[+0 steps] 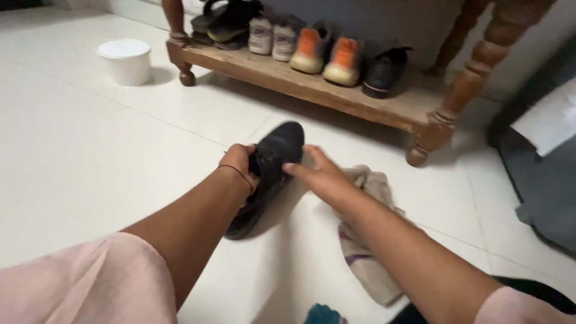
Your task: The person removes a pair of sneakers from a wooden shoe rack and wipes them with a cloth. They clean both shoes thoroughly, turning them over to wipe different sides, then place them back on the floor.
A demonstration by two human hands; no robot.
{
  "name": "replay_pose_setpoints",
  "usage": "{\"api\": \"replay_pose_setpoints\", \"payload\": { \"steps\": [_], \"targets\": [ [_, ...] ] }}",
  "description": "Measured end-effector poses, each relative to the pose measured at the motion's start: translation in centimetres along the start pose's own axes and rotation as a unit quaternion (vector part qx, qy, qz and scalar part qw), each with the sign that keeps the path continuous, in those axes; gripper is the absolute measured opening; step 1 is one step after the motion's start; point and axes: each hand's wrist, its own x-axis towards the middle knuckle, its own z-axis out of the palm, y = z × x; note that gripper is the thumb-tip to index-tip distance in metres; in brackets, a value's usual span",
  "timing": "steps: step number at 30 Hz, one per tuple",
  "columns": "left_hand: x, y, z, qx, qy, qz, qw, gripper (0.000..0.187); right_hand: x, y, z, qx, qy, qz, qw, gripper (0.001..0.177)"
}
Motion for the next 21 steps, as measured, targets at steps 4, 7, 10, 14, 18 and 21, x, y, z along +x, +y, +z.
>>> {"api": "replay_pose_setpoints", "payload": {
  "steps": [4,7,10,14,18,21],
  "targets": [
    [-0.3,3.2,-1.0,-0.087,0.016,0.085,0.992,0.037,0.4,-4.8,5.3,0.112,-0.113,0.154,0.975,0.101],
    [-0.2,5.7,-3.2,-0.156,-0.047,0.08,0.983,0.048,2.9,-4.8,9.1,0.119,-0.111,0.109,0.981,0.101],
    [0.1,7.7,-5.3,-0.091,-0.064,0.073,0.991,0.055,4.9,-5.5,13.0,0.041,-0.05,0.065,0.996,0.098],
    [0.5,10.0,-8.2,-0.069,-0.071,0.086,0.991,0.067,6.8,-7.0,16.9,-0.101,0.002,0.025,0.995,0.067],
    [2.5,12.4,-9.4,-0.089,-0.104,0.132,0.982,0.069,10.8,-5.9,19.6,-0.095,0.086,-0.13,0.983,0.05],
    [0.8,14.0,-8.7,-0.109,-0.079,0.139,0.981,0.075,13.4,-5.5,21.2,-0.001,0.08,-0.19,0.978,0.044]
  ]
}}
